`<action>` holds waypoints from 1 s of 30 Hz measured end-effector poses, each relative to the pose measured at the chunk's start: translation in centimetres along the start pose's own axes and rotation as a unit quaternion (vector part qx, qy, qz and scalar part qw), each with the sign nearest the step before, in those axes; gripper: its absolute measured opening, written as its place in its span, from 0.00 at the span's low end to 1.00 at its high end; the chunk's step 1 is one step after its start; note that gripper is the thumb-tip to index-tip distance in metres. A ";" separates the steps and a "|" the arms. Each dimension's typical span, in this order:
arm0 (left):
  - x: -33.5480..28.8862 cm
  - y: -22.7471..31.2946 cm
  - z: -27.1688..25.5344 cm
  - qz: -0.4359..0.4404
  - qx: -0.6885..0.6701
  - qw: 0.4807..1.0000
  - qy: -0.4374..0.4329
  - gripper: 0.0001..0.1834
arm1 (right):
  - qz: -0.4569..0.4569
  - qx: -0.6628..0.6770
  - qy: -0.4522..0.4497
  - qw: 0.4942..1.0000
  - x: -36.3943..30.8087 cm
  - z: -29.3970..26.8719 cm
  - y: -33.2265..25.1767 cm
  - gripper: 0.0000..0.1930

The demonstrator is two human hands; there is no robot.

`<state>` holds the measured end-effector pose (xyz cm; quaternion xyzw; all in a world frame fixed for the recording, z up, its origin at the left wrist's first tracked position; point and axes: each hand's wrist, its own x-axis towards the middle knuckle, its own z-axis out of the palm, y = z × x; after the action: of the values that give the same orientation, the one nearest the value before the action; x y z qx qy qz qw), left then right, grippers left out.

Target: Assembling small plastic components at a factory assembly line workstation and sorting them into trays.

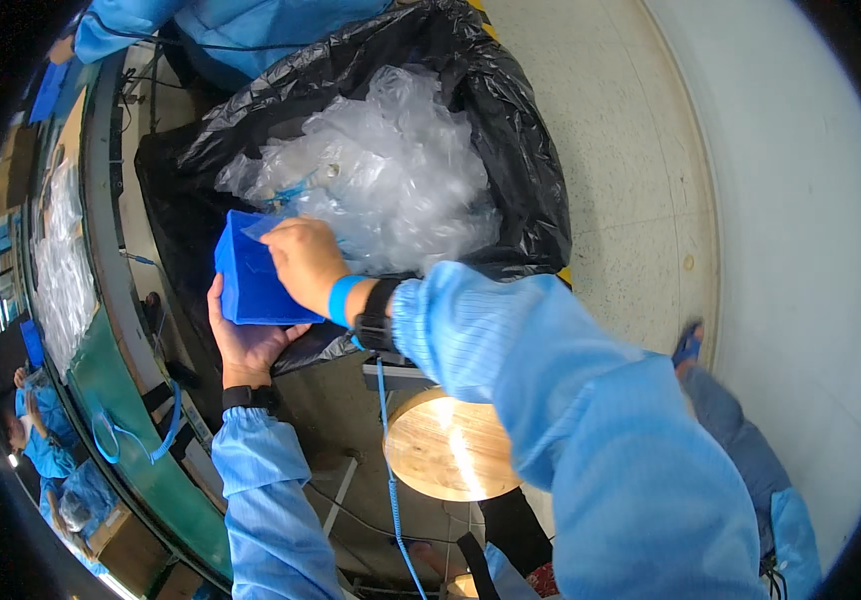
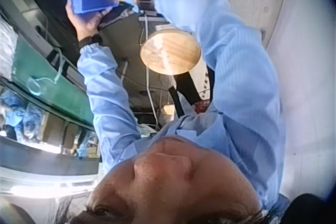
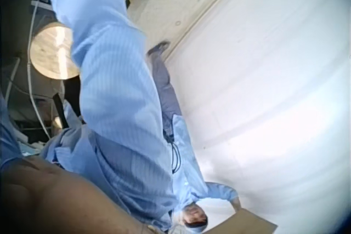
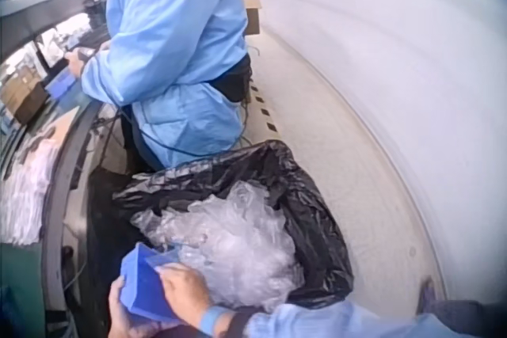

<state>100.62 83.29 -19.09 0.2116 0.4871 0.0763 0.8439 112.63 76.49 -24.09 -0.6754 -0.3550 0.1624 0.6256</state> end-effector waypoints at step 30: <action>0.1 -0.8 -0.1 0.068 0.025 0.996 0.044 0.39 | -0.173 -0.191 -0.446 0.857 0.5 -1.7 1.2 0.06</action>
<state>100.51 82.58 -19.54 0.2616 0.5099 0.1307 0.8090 114.50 75.65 -24.88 -0.5644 -0.7310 0.2650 0.2772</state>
